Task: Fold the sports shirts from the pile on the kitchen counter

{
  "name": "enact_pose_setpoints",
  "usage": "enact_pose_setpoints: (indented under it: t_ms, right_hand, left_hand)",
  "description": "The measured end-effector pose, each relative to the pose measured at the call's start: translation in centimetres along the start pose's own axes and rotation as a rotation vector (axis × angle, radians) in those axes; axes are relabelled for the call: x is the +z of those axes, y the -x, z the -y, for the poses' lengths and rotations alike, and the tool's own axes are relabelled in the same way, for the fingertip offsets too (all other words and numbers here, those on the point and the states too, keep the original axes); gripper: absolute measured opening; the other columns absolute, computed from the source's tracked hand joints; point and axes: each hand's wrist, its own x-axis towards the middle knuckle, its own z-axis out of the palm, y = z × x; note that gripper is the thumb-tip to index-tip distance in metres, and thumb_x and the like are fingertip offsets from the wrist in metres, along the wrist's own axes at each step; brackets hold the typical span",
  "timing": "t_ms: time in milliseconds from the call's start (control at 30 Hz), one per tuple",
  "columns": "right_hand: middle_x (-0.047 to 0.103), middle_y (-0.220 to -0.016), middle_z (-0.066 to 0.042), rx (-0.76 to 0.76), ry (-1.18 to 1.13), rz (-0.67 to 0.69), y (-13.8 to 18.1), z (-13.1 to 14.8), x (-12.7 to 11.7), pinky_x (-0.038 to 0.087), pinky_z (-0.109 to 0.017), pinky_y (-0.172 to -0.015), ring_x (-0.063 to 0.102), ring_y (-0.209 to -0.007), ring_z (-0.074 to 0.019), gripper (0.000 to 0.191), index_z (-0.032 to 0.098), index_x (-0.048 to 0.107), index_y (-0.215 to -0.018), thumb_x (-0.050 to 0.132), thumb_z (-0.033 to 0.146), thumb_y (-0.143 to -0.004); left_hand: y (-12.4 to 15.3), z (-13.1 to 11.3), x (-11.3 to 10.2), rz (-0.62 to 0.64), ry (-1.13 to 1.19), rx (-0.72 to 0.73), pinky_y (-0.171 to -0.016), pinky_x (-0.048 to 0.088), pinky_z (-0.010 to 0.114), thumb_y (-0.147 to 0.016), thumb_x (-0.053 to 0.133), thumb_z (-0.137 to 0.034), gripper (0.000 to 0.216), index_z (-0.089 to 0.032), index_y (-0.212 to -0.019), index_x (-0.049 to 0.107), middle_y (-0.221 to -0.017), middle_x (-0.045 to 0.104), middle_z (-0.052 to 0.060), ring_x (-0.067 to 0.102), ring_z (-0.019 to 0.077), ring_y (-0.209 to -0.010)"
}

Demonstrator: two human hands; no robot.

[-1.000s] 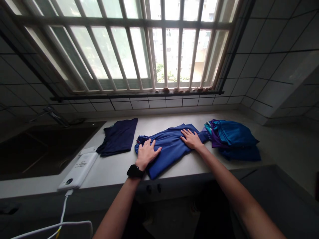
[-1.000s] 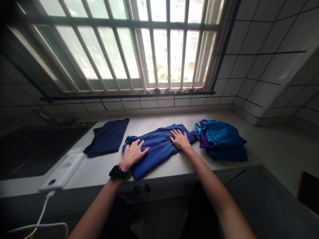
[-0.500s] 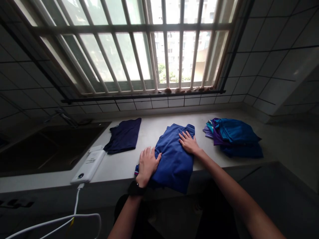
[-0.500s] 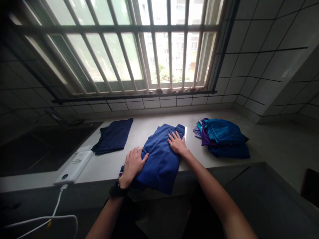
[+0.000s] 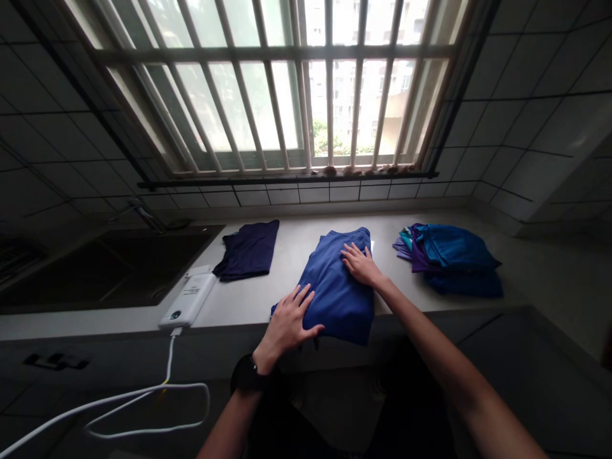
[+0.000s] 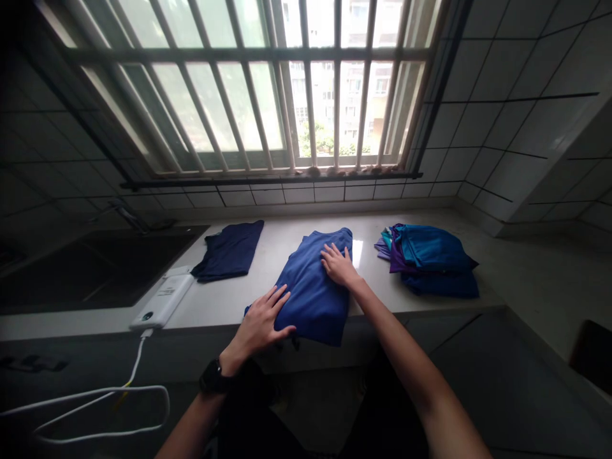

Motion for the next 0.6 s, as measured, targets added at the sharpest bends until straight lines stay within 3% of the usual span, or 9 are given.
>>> enact_pose_setpoints:
  t_ms: [67, 133, 200, 267, 300, 433, 500, 600]
  right_hand:
    - [0.046, -0.165, -0.012, -0.055, -0.073, -0.021, 3.9, 1.4, 0.7, 0.031, -0.057, -0.127, 0.037, -0.157, -0.0285, 0.049, 0.021, 0.059, -0.151, 0.033, 0.031, -0.11]
    - [0.05, -0.163, -0.012, -0.125, -0.116, -0.013, 8.4, 2.7, 1.8, 0.035, -0.053, -0.126, 0.043, -0.153, -0.0262, 0.048, 0.022, 0.058, -0.151, 0.038, 0.036, -0.11]
    - [0.045, -0.166, -0.015, -0.195, -0.076, -0.018, 12.2, 3.6, 2.9, 0.029, -0.06, -0.128, 0.037, -0.157, -0.0317, 0.066, 0.02, 0.048, -0.159, 0.061, 0.046, -0.099]
    - [0.039, -0.169, -0.017, -0.227, -0.015, -0.035, 14.6, 4.3, 3.7, 0.024, -0.066, -0.128, 0.031, -0.158, -0.0362, 0.085, 0.019, 0.039, -0.164, 0.075, 0.038, -0.089]
    - [0.039, -0.169, -0.017, -0.228, 0.008, -0.049, 15.3, 4.6, 3.9, 0.024, -0.067, -0.127, 0.032, -0.158, -0.0362, 0.084, 0.02, 0.039, -0.164, 0.073, 0.029, -0.088]
    - [0.068, -0.145, -0.01, -0.195, -0.054, -0.107, 15.7, 4.8, 2.6, 0.046, -0.051, -0.118, 0.06, -0.138, -0.0273, 0.064, 0.027, 0.066, -0.143, 0.048, -0.001, -0.088]
    - [0.077, -0.124, -0.008, -0.166, -0.179, -0.117, 14.9, 4.4, 0.5, 0.056, -0.041, -0.104, 0.071, -0.118, -0.0245, 0.06, 0.026, 0.073, -0.129, 0.046, -0.002, -0.084]
    - [0.079, -0.114, -0.005, -0.124, -0.385, -0.069, 11.9, 3.2, -4.3, 0.058, -0.033, -0.094, 0.074, -0.104, -0.0229, 0.055, 0.026, 0.074, -0.126, 0.054, 0.003, -0.08]
  left_hand:
    - [1.6, -0.1, 0.3, -0.025, -0.038, 0.028, -0.118, 0.043, 0.052, -0.078, 0.079, -0.056, 0.093, -0.02, -0.159, 0.048, -0.165, 0.046, 0.016, 0.043, 0.0393, -0.151]
    - [2.8, -0.2, 0.8, -0.053, -0.097, 0.046, -0.116, 0.043, 0.05, -0.078, 0.079, -0.035, 0.091, -0.021, -0.161, 0.044, -0.166, 0.044, 0.016, 0.044, 0.0384, -0.15]
    - [3.4, -0.4, 1.2, -0.088, -0.165, 0.04, -0.112, 0.045, 0.047, -0.082, 0.067, -0.012, 0.083, -0.023, -0.161, 0.044, -0.166, 0.046, 0.014, 0.047, 0.0348, -0.148]
    - [3.5, -0.6, 1.1, -0.102, -0.202, 0.01, -0.108, 0.049, 0.043, -0.083, 0.053, 0.001, 0.08, -0.026, -0.158, 0.048, -0.163, 0.05, 0.012, 0.052, 0.0313, -0.144]
    - [3.5, -0.7, 0.9, -0.089, -0.194, -0.002, -0.105, 0.051, 0.042, -0.083, 0.048, 0.003, 0.078, -0.027, -0.155, 0.052, -0.16, 0.054, 0.011, 0.055, 0.0302, -0.141]
    - [3.3, -0.6, -2.0, 0.027, -0.027, -0.052, -0.101, 0.055, 0.038, -0.081, 0.045, 0.003, 0.068, -0.028, -0.138, 0.066, -0.137, 0.072, 0.009, 0.069, 0.0252, -0.118]
    - [2.7, -0.4, -4.4, 0.046, 0.079, -0.09, -0.1, 0.055, 0.036, -0.081, 0.048, -0.002, 0.061, -0.027, -0.132, 0.069, -0.125, 0.076, 0.007, 0.072, 0.0231, -0.11]
    - [-0.3, 0.0, -8.7, 0.009, 0.172, -0.162, -0.098, 0.055, 0.034, -0.082, 0.061, -0.015, 0.048, -0.028, -0.127, 0.069, -0.117, 0.079, 0.004, 0.073, 0.0241, -0.107]
